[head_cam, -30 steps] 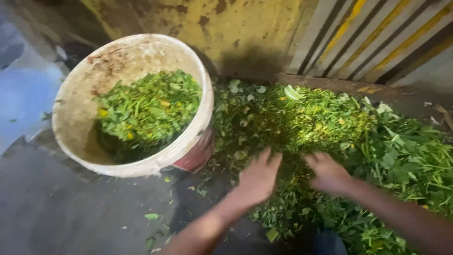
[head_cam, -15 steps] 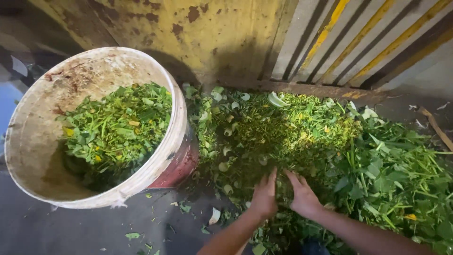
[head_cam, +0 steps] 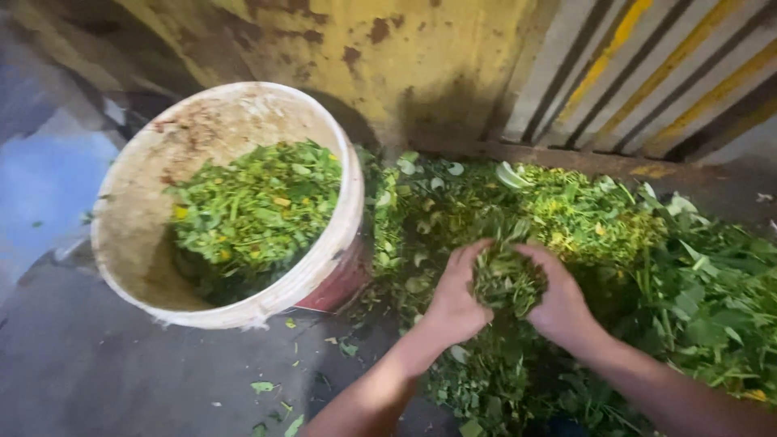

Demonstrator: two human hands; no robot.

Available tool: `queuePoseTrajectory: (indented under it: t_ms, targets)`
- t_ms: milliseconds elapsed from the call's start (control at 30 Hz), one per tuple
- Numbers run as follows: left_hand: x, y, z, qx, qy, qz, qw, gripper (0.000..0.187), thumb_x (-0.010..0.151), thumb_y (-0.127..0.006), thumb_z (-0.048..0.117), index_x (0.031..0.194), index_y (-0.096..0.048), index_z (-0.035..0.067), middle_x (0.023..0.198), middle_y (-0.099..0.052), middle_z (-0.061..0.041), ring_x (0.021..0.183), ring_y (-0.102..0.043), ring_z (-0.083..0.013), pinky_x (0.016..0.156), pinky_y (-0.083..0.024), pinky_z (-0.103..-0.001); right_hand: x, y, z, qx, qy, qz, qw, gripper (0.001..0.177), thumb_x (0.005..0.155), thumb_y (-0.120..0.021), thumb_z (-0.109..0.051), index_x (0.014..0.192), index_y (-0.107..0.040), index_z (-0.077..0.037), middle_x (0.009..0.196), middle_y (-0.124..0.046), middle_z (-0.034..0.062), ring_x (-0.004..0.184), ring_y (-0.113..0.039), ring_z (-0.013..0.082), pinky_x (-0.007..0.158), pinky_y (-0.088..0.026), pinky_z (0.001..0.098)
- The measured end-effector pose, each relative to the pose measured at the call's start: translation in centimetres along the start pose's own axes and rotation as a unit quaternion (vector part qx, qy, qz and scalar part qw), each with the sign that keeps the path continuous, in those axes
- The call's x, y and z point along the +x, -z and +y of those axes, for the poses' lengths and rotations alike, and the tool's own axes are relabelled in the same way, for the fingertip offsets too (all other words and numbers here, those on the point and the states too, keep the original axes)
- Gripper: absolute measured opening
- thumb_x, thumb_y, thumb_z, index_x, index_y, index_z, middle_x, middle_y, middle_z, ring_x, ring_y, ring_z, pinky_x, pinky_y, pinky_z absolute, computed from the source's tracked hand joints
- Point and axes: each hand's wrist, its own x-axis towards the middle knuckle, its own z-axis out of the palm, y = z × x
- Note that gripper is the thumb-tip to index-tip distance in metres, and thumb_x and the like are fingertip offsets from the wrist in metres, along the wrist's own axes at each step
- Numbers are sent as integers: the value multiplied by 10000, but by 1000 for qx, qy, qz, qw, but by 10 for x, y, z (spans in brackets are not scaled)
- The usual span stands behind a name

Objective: Gather chopped green vegetables from the ground and place them into a bucket.

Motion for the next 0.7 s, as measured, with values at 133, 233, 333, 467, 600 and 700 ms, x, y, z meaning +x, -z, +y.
queuePoseTrajectory:
  t_ms: [133,233,333,467,600,700]
  targets:
    - [-5,44,58,56,-75,49,994,866,705,-748,93,1515,-443,50,1474,-489,-242,1418,-475,-412,1193,-410,-448,25,11,-68,39,61,4,997,692,699,-831,-53,1348,-589,-64,1269,-626,127,1188,-637,251,1039,-497,357]
    - [-12,83,108,89,-146,100,980,866,746,-821,141,1525,-451,63,1504,-487,-243,1471,-456,-415,1233,-397,-440,43,18,-126,23,140,13,990,789,630,-845,-33,1365,-560,-64,1298,-580,128,1216,-600,255,1038,-493,352]
    - [-23,126,158,127,-162,108,973,871,734,-860,117,1506,-460,65,1526,-479,-253,1494,-417,-429,1236,-358,-458,61,16,-177,15,219,31,975,813,628,-856,-25,1378,-545,-63,1325,-579,127,1242,-580,266,1056,-471,358]
    - [-46,177,204,211,-230,206,927,917,698,-866,62,1504,-431,94,1547,-458,-239,1481,-443,-422,1221,-394,-455,88,-5,-251,49,347,37,936,867,665,-926,-95,1428,-514,-87,1374,-573,109,1309,-573,254,1115,-486,364]
    - [-65,230,207,284,-220,282,889,929,733,-882,-7,1538,-444,142,1556,-473,-223,1493,-467,-411,1250,-400,-445,127,-60,-288,71,476,40,876,852,769,-973,-109,1476,-498,-137,1384,-612,74,1275,-580,231,1098,-495,345]
    - [-71,258,183,338,-160,323,869,965,666,-797,-79,1534,-443,150,1528,-494,-222,1456,-491,-389,1206,-439,-420,137,-103,-300,64,400,1,914,853,746,-909,-80,1493,-499,-114,1341,-605,128,1262,-572,278,1086,-485,384]
